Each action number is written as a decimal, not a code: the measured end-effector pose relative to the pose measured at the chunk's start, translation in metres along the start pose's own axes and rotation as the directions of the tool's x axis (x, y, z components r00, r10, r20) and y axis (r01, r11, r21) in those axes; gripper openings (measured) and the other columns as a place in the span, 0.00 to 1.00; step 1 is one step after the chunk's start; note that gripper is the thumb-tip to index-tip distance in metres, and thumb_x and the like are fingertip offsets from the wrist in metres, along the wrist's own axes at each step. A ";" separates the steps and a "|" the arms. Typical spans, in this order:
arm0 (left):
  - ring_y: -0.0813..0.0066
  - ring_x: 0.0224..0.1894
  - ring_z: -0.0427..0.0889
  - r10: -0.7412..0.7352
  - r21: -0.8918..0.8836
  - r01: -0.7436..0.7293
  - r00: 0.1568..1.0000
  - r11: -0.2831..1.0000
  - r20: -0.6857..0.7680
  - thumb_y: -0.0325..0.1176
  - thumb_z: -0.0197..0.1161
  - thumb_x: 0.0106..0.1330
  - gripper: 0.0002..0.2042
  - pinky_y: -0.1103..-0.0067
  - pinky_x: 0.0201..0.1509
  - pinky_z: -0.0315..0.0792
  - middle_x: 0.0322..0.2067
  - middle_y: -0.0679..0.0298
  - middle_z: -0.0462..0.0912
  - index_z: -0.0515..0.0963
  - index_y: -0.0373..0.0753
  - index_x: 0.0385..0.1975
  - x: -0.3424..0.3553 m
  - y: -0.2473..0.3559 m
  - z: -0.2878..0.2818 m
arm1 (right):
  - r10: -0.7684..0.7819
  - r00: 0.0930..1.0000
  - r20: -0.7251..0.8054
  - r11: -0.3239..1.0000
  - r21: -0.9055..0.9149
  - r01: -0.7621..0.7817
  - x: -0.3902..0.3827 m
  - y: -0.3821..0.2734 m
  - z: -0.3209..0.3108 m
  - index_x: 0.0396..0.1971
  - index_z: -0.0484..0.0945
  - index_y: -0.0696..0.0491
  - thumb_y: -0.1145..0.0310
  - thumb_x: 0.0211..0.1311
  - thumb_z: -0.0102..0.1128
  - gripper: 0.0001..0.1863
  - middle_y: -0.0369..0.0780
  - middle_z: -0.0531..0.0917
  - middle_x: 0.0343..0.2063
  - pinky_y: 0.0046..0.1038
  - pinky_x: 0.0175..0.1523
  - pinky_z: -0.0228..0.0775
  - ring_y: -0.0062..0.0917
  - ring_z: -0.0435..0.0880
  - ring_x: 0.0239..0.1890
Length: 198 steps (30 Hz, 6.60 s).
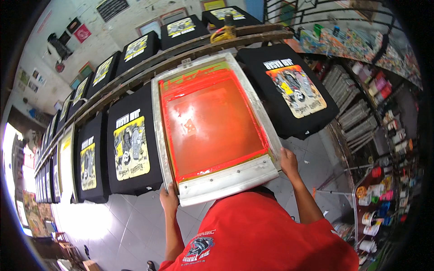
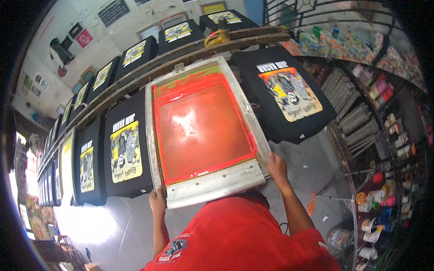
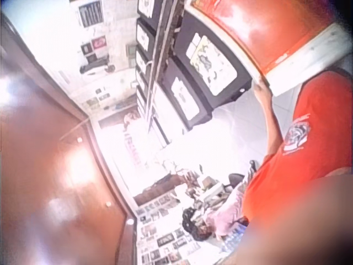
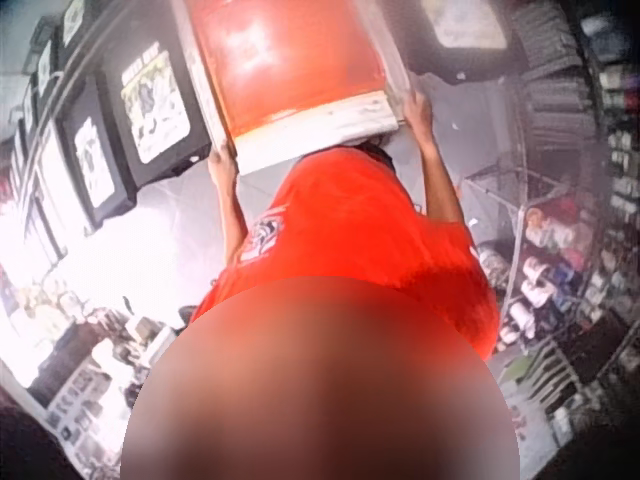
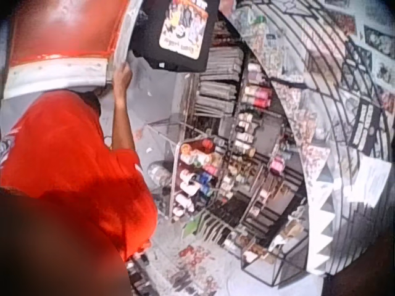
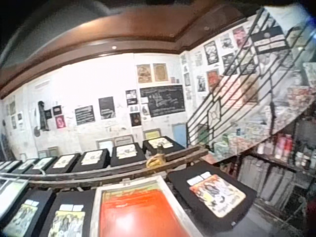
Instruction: The person performs screen printing on black t-shirts using yellow and red inks. They align and pull a yellow screen, then switch to a red screen, apply red ink with a squeegee, and print on multiple shirts. The person also handles a pile of black t-shirts at the end.
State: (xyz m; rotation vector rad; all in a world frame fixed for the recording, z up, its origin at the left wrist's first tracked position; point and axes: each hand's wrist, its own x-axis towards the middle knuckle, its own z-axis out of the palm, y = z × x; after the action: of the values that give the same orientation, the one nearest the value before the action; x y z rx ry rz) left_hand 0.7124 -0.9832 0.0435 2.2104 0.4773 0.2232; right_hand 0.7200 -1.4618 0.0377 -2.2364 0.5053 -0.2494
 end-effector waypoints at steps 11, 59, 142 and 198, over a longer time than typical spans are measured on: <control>0.50 0.26 0.79 -0.089 0.051 0.088 0.996 0.995 0.022 0.48 0.55 0.67 0.23 0.63 0.33 0.69 0.23 0.42 0.78 0.77 0.27 0.31 0.006 0.011 0.011 | -0.025 1.000 0.005 1.000 -0.006 0.026 0.025 0.015 0.000 0.30 0.78 0.63 0.51 0.71 0.39 0.28 0.59 0.79 0.29 0.48 0.41 0.66 0.58 0.76 0.37; 0.69 0.28 0.79 -0.138 0.023 0.136 0.983 0.990 0.122 0.44 0.54 0.70 0.21 0.71 0.37 0.72 0.26 0.53 0.82 0.77 0.26 0.35 0.034 0.051 0.033 | 0.051 0.998 0.041 0.998 0.030 -0.052 0.068 0.017 0.003 0.35 0.79 0.63 0.52 0.71 0.38 0.28 0.56 0.81 0.33 0.43 0.45 0.69 0.53 0.79 0.41; 0.56 0.52 0.75 0.510 -0.055 -0.510 0.840 0.859 0.183 0.38 0.73 0.47 0.33 0.68 0.57 0.68 0.51 0.53 0.75 0.69 0.33 0.54 0.030 0.111 -0.003 | -0.508 0.583 0.634 0.715 -0.067 0.696 0.080 -0.113 -0.032 0.42 0.80 0.56 0.70 0.41 0.69 0.22 0.44 0.83 0.40 0.36 0.50 0.74 0.40 0.81 0.45; 0.51 0.35 0.82 0.288 0.222 -0.648 0.584 0.729 0.759 0.28 0.67 0.50 0.08 0.64 0.39 0.75 0.29 0.52 0.82 0.81 0.38 0.31 0.095 0.159 0.032 | -0.386 0.646 0.658 0.699 -0.249 0.670 0.115 -0.126 -0.013 0.26 0.81 0.53 0.71 0.41 0.67 0.09 0.45 0.82 0.25 0.38 0.37 0.73 0.43 0.82 0.32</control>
State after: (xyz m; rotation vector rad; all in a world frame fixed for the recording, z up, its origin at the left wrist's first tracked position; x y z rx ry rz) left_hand 0.8508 -1.0575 0.1463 2.6530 -0.5913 -0.4987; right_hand 0.8540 -1.4465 0.1431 -2.7394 -0.5329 0.2815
